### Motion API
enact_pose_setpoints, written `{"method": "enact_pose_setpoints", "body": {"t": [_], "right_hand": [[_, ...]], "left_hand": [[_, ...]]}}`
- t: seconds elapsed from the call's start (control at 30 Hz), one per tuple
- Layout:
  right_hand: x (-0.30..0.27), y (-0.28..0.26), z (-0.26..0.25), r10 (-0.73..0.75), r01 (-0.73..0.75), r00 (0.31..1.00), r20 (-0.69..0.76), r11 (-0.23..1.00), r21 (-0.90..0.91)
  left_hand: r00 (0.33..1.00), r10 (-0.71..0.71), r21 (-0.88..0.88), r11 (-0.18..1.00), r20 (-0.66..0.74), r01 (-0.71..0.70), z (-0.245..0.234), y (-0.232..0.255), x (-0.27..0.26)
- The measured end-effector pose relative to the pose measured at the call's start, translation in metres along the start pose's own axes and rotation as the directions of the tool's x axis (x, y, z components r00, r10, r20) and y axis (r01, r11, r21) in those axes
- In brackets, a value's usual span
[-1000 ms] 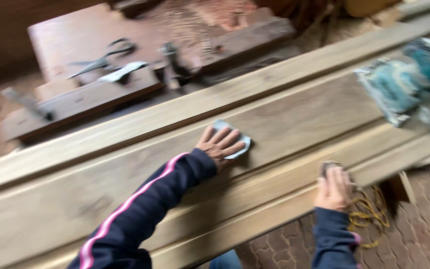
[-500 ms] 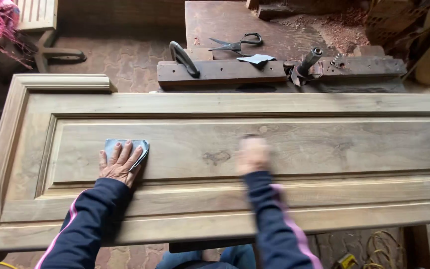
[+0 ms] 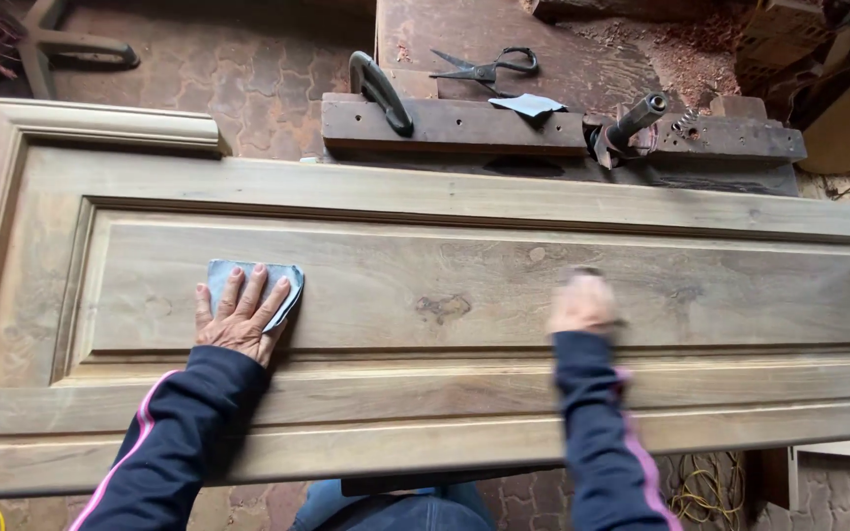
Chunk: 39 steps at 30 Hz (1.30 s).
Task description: Sand a large wooden panel or door using sandpaper and an electric orbital sander.
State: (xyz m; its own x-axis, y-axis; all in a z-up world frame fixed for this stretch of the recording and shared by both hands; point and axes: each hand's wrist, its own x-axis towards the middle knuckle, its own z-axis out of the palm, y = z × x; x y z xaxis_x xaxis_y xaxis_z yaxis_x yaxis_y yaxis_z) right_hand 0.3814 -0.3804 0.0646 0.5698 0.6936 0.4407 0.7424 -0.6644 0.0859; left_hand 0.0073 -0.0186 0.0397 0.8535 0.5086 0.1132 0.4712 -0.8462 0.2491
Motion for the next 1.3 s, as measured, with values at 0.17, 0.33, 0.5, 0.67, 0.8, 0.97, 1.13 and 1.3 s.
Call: {"method": "enact_pose_setpoints", "body": {"t": [0.17,0.33,0.5,0.67,0.8,0.97,1.13,1.3], "right_hand": [[0.015,-0.165,-0.059,-0.142,0.196,0.971,-0.191,0.933,0.302],[0.000,-0.009,-0.043,-0.119,0.116,0.993,0.020,0.984,0.132],[-0.031,0.070,-0.024,0.036,-0.037,0.999,0.018,0.999,0.040],[-0.010,-0.126,-0.038,-0.077,0.130,0.983,-0.165,0.930,0.344],[-0.014,-0.081,-0.039,-0.199,0.236,0.971,-0.130,0.864,0.444],[-0.025,0.098,-0.035,0.133,-0.143,0.989,0.059,0.959,0.244],[-0.023,-0.043,-0.055,0.074,-0.081,0.997,0.038,0.970,0.231],[-0.046,-0.115,-0.072,-0.131,0.134,0.991,-0.037,0.894,0.427]], "left_hand": [[0.999,0.008,-0.043,0.999,-0.046,-0.010,-0.004,0.003,0.001],[0.998,0.018,-0.068,0.997,-0.063,-0.022,-0.004,0.001,0.000],[0.998,0.002,-0.079,0.997,-0.060,-0.007,-0.006,0.003,-0.004],[0.999,0.001,-0.050,0.999,-0.050,-0.004,-0.004,0.001,-0.003],[0.999,0.023,-0.066,0.997,-0.042,-0.025,-0.006,0.000,-0.001],[0.999,0.010,-0.079,0.997,-0.054,-0.014,-0.009,0.001,-0.001],[0.998,0.021,-0.081,0.996,-0.051,-0.025,-0.009,0.002,-0.003],[0.998,0.024,-0.073,0.997,-0.056,-0.028,-0.006,0.001,-0.003]]}}
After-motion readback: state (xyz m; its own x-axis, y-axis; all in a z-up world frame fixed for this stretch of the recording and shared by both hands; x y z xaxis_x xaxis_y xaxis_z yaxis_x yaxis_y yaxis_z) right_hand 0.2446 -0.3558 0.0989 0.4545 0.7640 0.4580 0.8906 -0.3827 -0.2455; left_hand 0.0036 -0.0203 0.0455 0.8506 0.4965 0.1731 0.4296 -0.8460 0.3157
